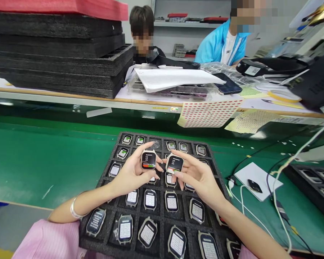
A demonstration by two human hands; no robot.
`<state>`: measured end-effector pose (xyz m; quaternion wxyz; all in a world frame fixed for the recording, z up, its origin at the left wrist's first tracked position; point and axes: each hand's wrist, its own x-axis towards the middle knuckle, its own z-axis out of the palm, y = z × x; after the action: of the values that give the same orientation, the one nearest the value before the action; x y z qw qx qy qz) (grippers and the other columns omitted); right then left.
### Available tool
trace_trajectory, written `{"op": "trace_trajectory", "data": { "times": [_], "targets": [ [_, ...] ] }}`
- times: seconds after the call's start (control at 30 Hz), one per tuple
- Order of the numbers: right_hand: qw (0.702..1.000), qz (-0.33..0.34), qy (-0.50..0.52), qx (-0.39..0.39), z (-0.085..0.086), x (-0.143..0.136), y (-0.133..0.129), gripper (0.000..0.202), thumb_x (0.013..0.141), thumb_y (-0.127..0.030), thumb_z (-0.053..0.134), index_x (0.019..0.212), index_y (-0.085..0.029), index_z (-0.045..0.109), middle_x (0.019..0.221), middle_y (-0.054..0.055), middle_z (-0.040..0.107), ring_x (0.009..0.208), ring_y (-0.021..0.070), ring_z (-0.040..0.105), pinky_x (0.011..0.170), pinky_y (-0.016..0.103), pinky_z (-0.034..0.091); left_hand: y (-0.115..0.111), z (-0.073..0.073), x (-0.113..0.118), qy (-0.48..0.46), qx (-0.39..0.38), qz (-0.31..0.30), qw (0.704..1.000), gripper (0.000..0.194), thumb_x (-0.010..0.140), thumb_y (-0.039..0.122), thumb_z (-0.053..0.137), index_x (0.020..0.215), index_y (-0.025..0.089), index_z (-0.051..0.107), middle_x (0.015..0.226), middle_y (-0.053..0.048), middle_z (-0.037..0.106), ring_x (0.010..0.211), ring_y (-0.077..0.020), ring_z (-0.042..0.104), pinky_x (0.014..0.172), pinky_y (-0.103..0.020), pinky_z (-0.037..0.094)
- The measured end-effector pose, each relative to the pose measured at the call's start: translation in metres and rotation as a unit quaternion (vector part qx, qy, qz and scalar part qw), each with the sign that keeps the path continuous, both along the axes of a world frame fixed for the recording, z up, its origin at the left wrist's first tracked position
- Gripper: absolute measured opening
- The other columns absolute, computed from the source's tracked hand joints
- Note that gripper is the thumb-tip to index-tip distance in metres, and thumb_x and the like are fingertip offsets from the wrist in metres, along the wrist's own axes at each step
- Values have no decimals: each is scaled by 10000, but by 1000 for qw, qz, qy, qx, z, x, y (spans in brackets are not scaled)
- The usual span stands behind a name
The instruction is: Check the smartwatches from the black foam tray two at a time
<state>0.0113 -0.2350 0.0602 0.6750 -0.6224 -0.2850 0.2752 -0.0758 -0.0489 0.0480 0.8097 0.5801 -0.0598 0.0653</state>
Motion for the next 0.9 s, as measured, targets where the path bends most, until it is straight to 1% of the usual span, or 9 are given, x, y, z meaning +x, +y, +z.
{"op": "trace_trajectory", "data": {
  "times": [0.1,0.17,0.3,0.43,0.57,0.6,0.67,0.77,0.9],
  "targets": [
    [1000,17,9,19,-2,3,-2,472,817,-212,633,1277,-225,530,1101,122,658,648,179,626,435,257,483,-1,-1,1,8,4,10,1000,590,831,147,605,1348,236,335,1013,-63,564,862,-166,620,709,-289,564],
    [1000,18,10,23,-4,4,-3,445,817,-227,628,1256,-225,553,1029,107,682,615,175,624,435,259,483,0,-2,2,9,13,14,1000,554,845,162,591,1338,232,348,1006,-63,566,850,-161,619,689,-279,566],
    [1000,-18,-2,7,-3,3,0,322,865,-287,602,1178,-215,608,795,61,698,508,152,601,387,235,443,1,-2,1,1,32,11,999,502,839,163,591,1294,212,387,991,-64,571,835,-158,607,686,-285,568],
    [998,-52,-21,-24,-3,2,2,245,874,-299,609,1103,-218,643,753,48,695,453,130,572,355,217,398,1,-1,1,3,43,26,999,407,852,218,582,1229,195,431,942,-53,562,789,-154,605,633,-280,570],
    [1000,-11,-21,-13,-5,3,-1,284,891,-295,571,1156,-210,629,634,25,664,440,129,553,381,220,427,1,-1,4,25,51,46,997,341,871,287,567,1174,176,457,864,-39,566,698,-139,604,544,-249,549],
    [1000,5,-16,-5,-6,3,-1,307,882,-281,581,1179,-211,616,656,29,669,465,136,568,390,222,439,2,-1,5,26,52,49,997,326,878,294,556,1165,171,460,840,-35,568,672,-132,598,525,-237,540],
    [1000,29,-4,2,-6,2,-2,379,848,-242,624,1224,-219,582,807,57,696,550,152,608,415,226,468,3,-2,6,25,52,55,997,312,883,289,545,1159,168,463,819,-30,570,654,-125,593,515,-227,532],
    [999,36,-2,-3,-7,0,-1,456,817,-203,668,1256,-230,544,1027,96,680,631,152,630,440,217,487,4,-2,6,17,44,49,998,370,856,231,569,1201,180,446,888,-46,583,727,-145,606,569,-253,551],
    [999,34,-19,-15,-9,1,1,448,819,-182,671,1245,-240,547,1011,81,684,620,132,629,439,193,490,7,-3,3,3,27,25,999,570,781,134,632,1293,203,391,993,-66,581,821,-169,612,665,-297,567]
  ]
}}
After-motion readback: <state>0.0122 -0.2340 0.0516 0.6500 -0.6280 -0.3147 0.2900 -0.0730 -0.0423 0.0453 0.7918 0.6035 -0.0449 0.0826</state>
